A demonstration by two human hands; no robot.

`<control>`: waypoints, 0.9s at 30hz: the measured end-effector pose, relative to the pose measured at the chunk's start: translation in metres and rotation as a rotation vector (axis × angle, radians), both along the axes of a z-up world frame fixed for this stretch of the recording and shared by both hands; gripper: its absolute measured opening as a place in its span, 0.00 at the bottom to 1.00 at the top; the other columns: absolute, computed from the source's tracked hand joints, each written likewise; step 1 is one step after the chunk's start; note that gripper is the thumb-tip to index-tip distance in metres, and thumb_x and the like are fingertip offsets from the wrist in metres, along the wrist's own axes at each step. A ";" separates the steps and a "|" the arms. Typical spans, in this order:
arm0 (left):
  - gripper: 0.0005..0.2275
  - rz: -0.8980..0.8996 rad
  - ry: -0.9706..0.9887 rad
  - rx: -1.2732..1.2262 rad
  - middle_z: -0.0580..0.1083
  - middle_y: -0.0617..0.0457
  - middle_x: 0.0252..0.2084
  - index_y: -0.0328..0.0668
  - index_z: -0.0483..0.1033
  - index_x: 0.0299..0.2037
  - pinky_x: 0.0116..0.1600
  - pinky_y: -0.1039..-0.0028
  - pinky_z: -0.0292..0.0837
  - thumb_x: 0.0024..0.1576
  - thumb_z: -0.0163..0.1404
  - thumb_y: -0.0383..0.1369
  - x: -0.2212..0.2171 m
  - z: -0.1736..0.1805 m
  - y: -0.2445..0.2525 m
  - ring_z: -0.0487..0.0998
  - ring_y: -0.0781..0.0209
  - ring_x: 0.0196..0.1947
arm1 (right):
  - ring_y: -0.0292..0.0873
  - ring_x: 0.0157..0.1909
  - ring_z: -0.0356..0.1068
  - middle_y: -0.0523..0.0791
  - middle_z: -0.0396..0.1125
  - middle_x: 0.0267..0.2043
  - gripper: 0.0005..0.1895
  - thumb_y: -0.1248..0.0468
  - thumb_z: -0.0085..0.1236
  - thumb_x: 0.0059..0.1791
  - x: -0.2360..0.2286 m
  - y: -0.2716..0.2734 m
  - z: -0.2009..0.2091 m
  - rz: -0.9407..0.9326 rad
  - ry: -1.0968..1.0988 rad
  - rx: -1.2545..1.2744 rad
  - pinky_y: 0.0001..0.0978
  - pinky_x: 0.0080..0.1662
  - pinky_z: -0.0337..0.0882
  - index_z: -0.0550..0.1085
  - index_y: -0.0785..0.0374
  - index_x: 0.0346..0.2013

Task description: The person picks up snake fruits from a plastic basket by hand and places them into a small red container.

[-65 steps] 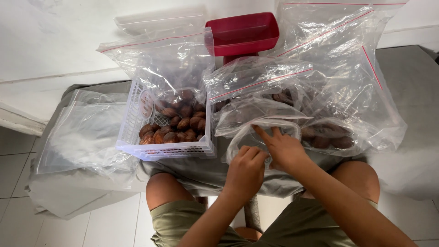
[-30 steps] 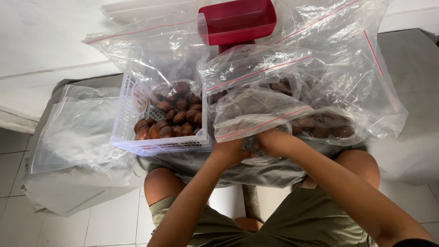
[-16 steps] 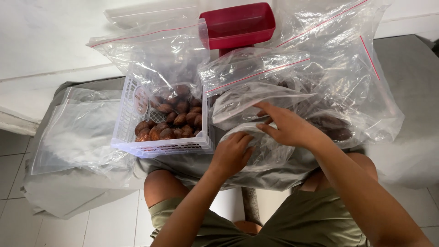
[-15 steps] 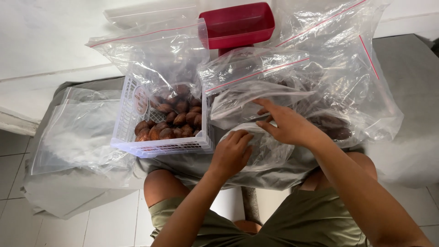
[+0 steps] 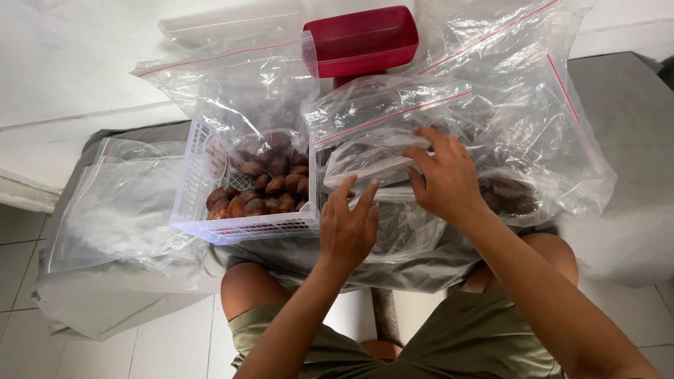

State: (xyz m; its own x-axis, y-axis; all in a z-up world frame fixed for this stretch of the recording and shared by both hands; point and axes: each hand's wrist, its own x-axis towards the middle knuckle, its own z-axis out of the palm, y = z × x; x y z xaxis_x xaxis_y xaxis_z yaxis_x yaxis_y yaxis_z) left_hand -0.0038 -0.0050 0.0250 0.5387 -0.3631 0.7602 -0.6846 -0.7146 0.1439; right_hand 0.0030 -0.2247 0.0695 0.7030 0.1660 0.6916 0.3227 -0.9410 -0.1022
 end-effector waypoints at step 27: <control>0.23 0.212 0.489 0.270 0.58 0.28 0.71 0.38 0.67 0.68 0.59 0.42 0.66 0.65 0.47 0.41 0.037 0.056 -0.017 0.57 0.30 0.72 | 0.59 0.72 0.54 0.50 0.62 0.67 0.23 0.54 0.44 0.58 0.042 0.014 -0.041 -0.080 0.243 -0.028 0.73 0.69 0.41 0.70 0.56 0.67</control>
